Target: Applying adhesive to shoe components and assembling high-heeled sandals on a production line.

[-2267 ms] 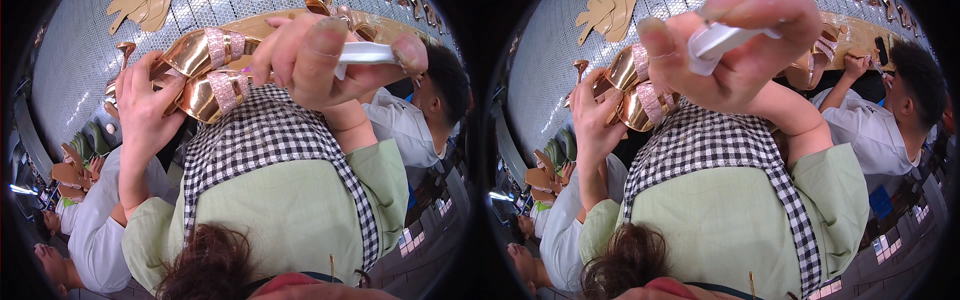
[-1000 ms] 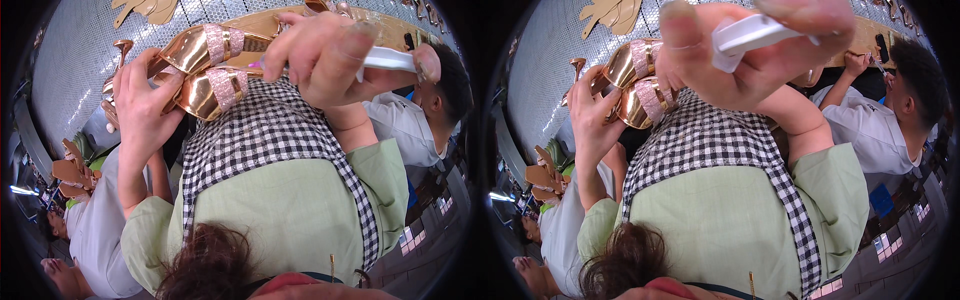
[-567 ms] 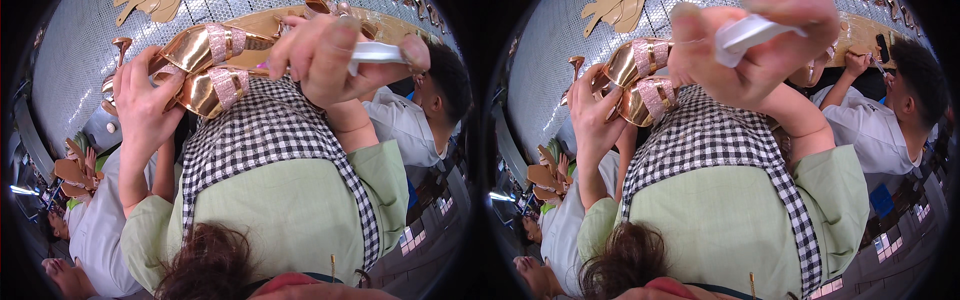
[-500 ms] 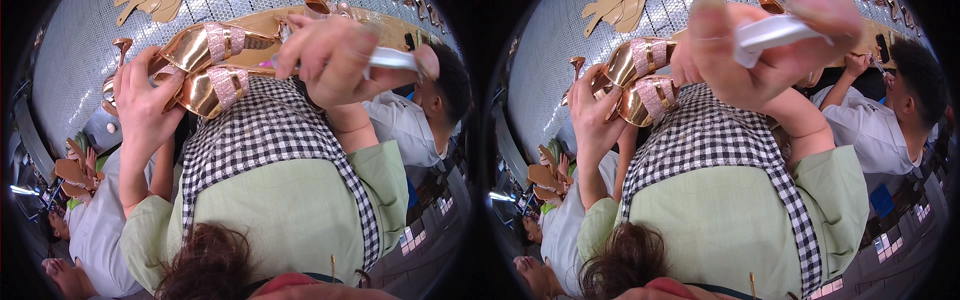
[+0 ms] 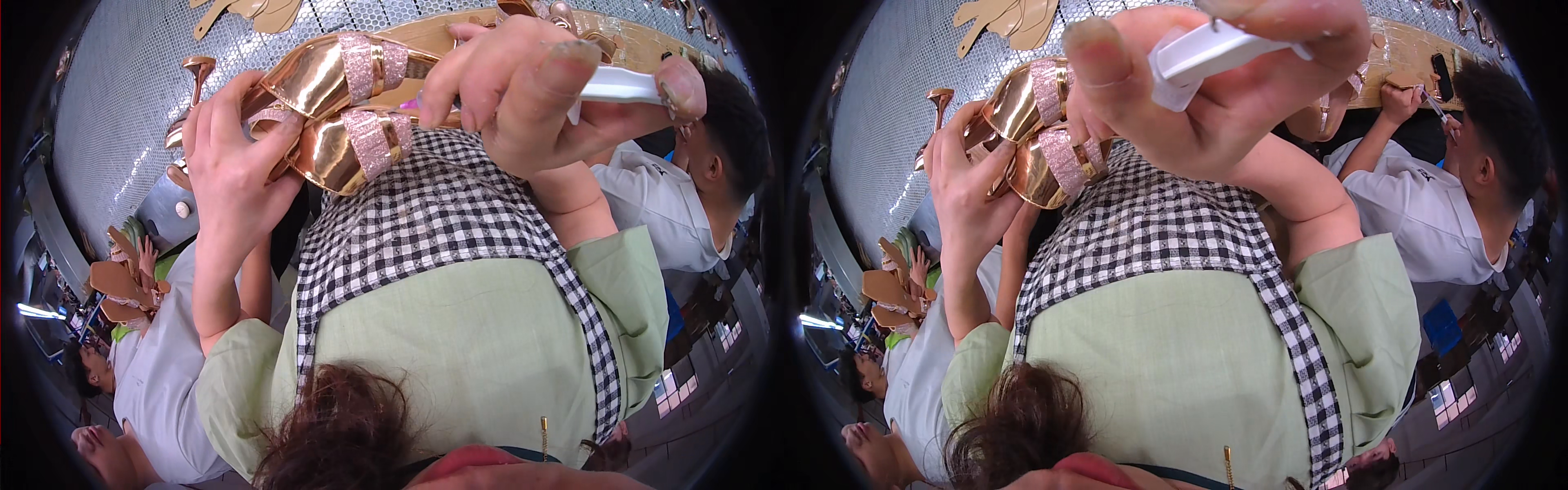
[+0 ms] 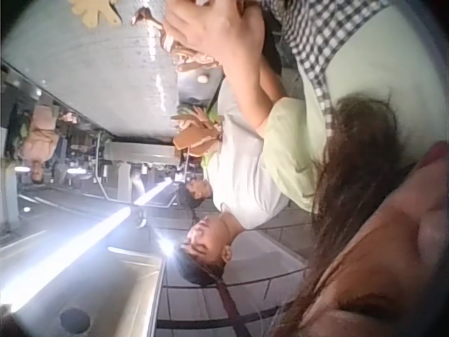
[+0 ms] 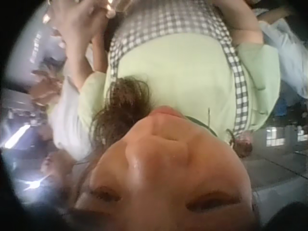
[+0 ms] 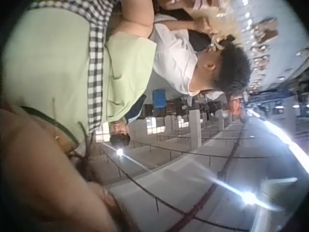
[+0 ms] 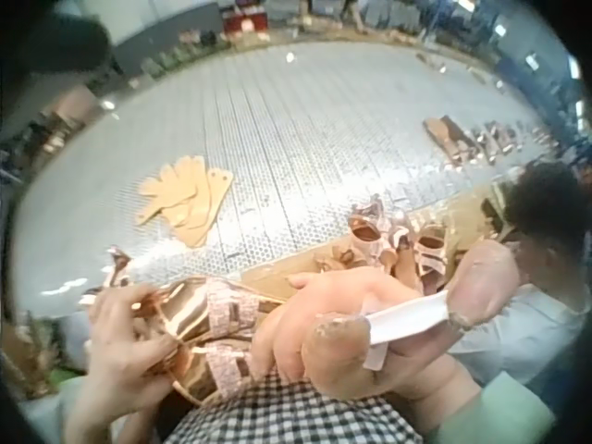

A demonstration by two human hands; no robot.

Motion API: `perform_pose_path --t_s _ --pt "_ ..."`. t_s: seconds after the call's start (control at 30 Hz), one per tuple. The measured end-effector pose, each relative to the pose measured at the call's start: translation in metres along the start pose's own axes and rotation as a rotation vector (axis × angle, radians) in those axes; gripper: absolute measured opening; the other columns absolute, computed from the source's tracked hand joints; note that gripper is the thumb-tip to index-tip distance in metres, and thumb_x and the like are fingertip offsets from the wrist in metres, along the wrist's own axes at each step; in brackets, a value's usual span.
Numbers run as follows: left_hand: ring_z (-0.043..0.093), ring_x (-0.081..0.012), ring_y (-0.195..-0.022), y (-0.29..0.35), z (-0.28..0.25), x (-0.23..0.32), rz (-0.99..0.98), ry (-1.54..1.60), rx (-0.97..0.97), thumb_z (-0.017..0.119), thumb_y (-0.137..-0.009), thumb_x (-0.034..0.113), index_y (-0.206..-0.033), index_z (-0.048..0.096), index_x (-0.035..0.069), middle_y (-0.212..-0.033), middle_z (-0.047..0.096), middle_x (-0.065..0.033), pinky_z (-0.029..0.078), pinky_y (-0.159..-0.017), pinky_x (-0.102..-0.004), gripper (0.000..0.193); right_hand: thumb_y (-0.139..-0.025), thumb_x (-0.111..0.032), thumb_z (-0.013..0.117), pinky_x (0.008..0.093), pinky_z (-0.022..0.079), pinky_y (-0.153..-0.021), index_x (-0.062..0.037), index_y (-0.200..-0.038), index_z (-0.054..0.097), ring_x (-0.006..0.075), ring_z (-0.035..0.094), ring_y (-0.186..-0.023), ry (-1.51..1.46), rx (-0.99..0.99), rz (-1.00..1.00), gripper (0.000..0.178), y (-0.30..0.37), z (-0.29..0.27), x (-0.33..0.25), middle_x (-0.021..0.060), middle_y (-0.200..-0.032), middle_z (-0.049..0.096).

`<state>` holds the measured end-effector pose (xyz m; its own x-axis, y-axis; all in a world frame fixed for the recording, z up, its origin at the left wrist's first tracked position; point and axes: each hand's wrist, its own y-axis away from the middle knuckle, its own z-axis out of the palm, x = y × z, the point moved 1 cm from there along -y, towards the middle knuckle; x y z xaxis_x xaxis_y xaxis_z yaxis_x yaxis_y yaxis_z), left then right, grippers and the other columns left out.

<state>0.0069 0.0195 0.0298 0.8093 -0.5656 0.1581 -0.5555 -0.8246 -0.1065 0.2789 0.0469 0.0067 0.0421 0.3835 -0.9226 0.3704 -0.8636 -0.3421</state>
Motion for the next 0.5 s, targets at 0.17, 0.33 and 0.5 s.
perform_pose_path --t_s 0.17,0.33,0.5 --pt "0.057 -0.0317 -0.113 -0.0005 0.0027 -0.0009 0.033 -0.006 0.052 0.077 -0.059 0.011 -0.093 0.074 0.012 -0.127 0.058 -0.0148 0.038 -0.097 -0.0464 0.034 -0.097 -0.072 0.008 0.0407 0.049 -0.092 -0.0152 -0.065 0.050 0.0222 0.066 -0.054 0.033 0.026 0.019 0.078 -0.0010 0.0041 -0.0042 -0.0015 -0.054 0.051" --pt "0.057 -0.0316 -0.113 -0.0010 -0.0001 -0.0034 0.014 -0.015 0.013 0.077 -0.059 0.011 -0.093 0.073 0.012 -0.128 0.057 -0.0144 0.038 -0.096 -0.0459 0.034 -0.096 -0.073 0.005 0.0423 0.050 -0.091 -0.0144 -0.064 0.050 0.0225 0.065 -0.052 -0.046 0.104 -0.057 0.081 0.0026 0.0030 0.0034 -0.0014 -0.053 0.050" --pt "0.058 -0.0314 -0.112 -0.0016 -0.0010 -0.0041 0.007 0.005 0.025 0.077 -0.059 0.011 -0.092 0.073 0.012 -0.127 0.057 -0.0141 0.038 -0.096 -0.0456 0.033 -0.095 -0.074 0.002 0.0433 0.049 -0.095 -0.0145 -0.064 0.050 0.0227 0.065 -0.054 -0.088 0.071 -0.087 0.082 0.0020 -0.0003 0.0026 -0.0015 -0.053 0.050"
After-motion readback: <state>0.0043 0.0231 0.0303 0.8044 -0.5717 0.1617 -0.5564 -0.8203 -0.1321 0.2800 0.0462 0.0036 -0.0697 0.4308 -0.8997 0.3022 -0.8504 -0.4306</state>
